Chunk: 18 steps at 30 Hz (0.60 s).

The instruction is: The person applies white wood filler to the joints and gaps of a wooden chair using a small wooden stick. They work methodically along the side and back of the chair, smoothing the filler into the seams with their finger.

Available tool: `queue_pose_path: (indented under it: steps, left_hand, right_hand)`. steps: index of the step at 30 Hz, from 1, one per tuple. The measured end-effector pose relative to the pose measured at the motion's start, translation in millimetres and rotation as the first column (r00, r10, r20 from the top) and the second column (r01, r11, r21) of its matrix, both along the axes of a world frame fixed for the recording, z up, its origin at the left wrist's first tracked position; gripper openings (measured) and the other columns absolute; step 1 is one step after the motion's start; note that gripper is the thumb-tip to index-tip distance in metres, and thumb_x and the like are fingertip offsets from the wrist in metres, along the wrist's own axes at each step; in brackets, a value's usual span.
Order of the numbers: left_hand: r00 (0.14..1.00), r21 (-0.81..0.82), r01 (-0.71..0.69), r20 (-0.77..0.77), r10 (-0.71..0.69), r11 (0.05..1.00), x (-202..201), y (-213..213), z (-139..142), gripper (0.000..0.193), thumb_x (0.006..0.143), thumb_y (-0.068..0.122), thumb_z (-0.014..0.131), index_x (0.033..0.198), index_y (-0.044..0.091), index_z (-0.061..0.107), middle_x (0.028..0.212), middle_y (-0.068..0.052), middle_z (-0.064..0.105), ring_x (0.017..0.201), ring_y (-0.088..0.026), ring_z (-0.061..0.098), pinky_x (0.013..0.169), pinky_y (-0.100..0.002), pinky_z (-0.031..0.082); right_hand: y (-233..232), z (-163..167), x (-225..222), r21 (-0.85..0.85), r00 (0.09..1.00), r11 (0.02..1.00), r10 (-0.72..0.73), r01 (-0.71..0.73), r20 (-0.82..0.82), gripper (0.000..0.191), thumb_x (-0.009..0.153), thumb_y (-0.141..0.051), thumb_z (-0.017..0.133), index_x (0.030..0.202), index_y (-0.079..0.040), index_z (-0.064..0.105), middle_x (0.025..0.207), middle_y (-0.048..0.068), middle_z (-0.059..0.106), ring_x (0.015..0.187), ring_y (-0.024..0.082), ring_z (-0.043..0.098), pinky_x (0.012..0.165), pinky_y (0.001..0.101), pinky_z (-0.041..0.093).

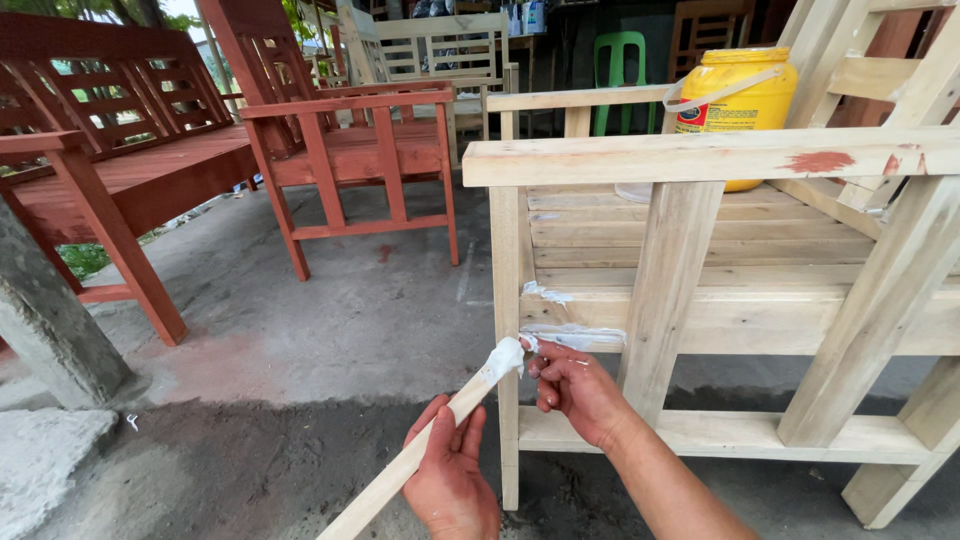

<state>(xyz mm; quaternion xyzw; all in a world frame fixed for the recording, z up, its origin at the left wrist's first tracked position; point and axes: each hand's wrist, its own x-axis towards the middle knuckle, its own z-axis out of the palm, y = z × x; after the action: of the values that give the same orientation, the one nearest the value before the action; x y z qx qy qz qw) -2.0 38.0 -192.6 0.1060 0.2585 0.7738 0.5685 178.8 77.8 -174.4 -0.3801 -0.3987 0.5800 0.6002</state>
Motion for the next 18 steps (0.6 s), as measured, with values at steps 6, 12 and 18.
queue_pose_path:
  steps: [6, 12, 18]
  left_hand:
    - [1.000, 0.023, -0.016, -0.010, 0.016, 1.000, 0, 3, -4, 0.031, 0.096, 0.005, 0.058, 0.121, -0.014, 0.059, 0.111, -0.026, 0.067, 0.100, -0.035, 0.072, 0.086, -0.043, 0.065]
    - [0.999, 0.003, -0.019, -0.029, 0.019, 1.000, -1, 4, -2, 0.032, 0.096, 0.005, 0.057, 0.121, -0.013, 0.059, 0.111, -0.026, 0.067, 0.100, -0.035, 0.072, 0.085, -0.043, 0.065]
    - [0.999, -0.048, -0.024, -0.040, 0.022, 0.999, 1, 2, 3, 0.032, 0.097, 0.007, 0.057, 0.122, -0.013, 0.059, 0.111, -0.027, 0.068, 0.101, -0.035, 0.073, 0.086, -0.043, 0.066]
  right_hand:
    - [6, -14, 6, 0.070, 0.998, 0.997, -0.046, 0.043, 0.034, 0.052, 0.081, 0.006, 0.050, 0.126, -0.002, 0.073, 0.089, 0.005, 0.059, 0.057, 0.014, 0.051, 0.056, 0.0299, 0.044]
    - [4, -21, 4, 0.562, 0.546, 0.795, -0.582, 0.227, 0.603, 0.049, 0.081, 0.001, 0.061, 0.129, -0.005, 0.072, 0.092, 0.006, 0.063, 0.070, 0.019, 0.062, 0.064, 0.0300, 0.053]
    - [-15, -12, -22, 0.554, -0.296, 0.833, -0.526, 0.010, 0.797, 0.072, 0.073, -0.016, 0.072, 0.141, -0.004, 0.051, 0.113, 0.014, 0.061, 0.095, 0.033, 0.066, 0.081, 0.0465, 0.052]
